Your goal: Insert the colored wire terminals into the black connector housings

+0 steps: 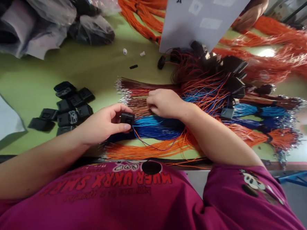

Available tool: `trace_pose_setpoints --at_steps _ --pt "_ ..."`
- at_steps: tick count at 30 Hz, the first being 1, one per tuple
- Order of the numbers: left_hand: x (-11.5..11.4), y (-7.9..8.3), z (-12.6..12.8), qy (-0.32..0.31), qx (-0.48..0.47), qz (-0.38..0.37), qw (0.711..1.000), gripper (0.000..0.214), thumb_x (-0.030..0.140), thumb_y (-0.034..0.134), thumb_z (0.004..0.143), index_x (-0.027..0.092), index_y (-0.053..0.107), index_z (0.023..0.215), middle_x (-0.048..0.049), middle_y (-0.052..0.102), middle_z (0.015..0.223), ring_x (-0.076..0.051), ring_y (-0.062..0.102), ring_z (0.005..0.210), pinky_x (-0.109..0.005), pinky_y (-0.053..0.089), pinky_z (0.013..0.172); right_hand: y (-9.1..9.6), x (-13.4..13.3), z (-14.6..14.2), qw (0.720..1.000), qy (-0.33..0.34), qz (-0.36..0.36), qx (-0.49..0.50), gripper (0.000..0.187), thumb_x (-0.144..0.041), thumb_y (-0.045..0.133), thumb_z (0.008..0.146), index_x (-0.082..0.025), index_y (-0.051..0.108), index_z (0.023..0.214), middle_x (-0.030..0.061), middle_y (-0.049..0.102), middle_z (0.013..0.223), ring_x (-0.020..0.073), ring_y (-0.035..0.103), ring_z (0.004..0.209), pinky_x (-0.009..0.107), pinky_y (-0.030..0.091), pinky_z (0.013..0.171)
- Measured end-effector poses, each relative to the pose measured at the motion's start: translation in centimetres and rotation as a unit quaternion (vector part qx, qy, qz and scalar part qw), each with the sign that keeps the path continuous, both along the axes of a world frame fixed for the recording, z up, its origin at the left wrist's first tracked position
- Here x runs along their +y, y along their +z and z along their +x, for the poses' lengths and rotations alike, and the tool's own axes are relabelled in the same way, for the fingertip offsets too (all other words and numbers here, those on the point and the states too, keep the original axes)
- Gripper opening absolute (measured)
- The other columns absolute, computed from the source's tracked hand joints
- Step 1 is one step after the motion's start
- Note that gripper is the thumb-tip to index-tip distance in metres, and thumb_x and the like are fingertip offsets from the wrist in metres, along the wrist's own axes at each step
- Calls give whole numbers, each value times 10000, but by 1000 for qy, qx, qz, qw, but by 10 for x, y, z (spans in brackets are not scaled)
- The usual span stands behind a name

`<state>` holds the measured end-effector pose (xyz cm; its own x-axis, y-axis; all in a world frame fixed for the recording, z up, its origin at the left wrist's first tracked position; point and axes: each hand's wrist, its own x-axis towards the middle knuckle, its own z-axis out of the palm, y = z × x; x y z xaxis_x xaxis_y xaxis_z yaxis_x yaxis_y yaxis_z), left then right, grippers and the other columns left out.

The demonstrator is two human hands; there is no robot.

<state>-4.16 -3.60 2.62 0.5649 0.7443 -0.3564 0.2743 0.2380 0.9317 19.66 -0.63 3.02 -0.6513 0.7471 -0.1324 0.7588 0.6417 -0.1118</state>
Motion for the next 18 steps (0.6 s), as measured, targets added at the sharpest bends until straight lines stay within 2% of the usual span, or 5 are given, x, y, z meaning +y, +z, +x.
trace_pose_setpoints --at_steps 5,8,12,15,18 --pt "3 -2 1 17 -10 -34 999 380 221 701 720 189 539 1062 -2 633 813 -123 624 670 -285 517 661 -5 -1 2 1000 -1 13 11 238 -227 456 857 -174 688 856 63 649 872 166 568 788 266 321 637" --pt "4 -5 3 44 -40 -52 997 357 193 691 732 182 548 1059 3 623 807 -106 617 652 -278 531 658 -8 0 4 997 -7 22 74 193 -211 485 813 -162 671 818 62 643 865 163 551 797 263 339 669" --pt "5 -7 6 87 -89 -88 988 353 150 691 728 174 564 1056 -2 619 844 -94 610 668 -274 554 663 -9 5 9 980 -96 -3 174 133 -187 507 743 -146 629 777 22 611 731 119 491 645 244 339 620" --pt "5 -7 8 101 -118 -122 980 349 121 681 731 174 567 1058 -9 624 870 -95 620 685 -253 557 650 -3 3 12 958 -131 -12 255 164 -185 520 730 -140 624 849 -10 572 672 96 457 587 231 338 586" --pt "5 -7 10 105 -152 -159 970 348 111 671 741 180 563 1064 -7 622 872 -87 622 667 -219 545 611 12 -8 8 947 -112 -10 301 232 -215 530 766 -143 626 965 -20 579 689 90 468 602 231 361 607"
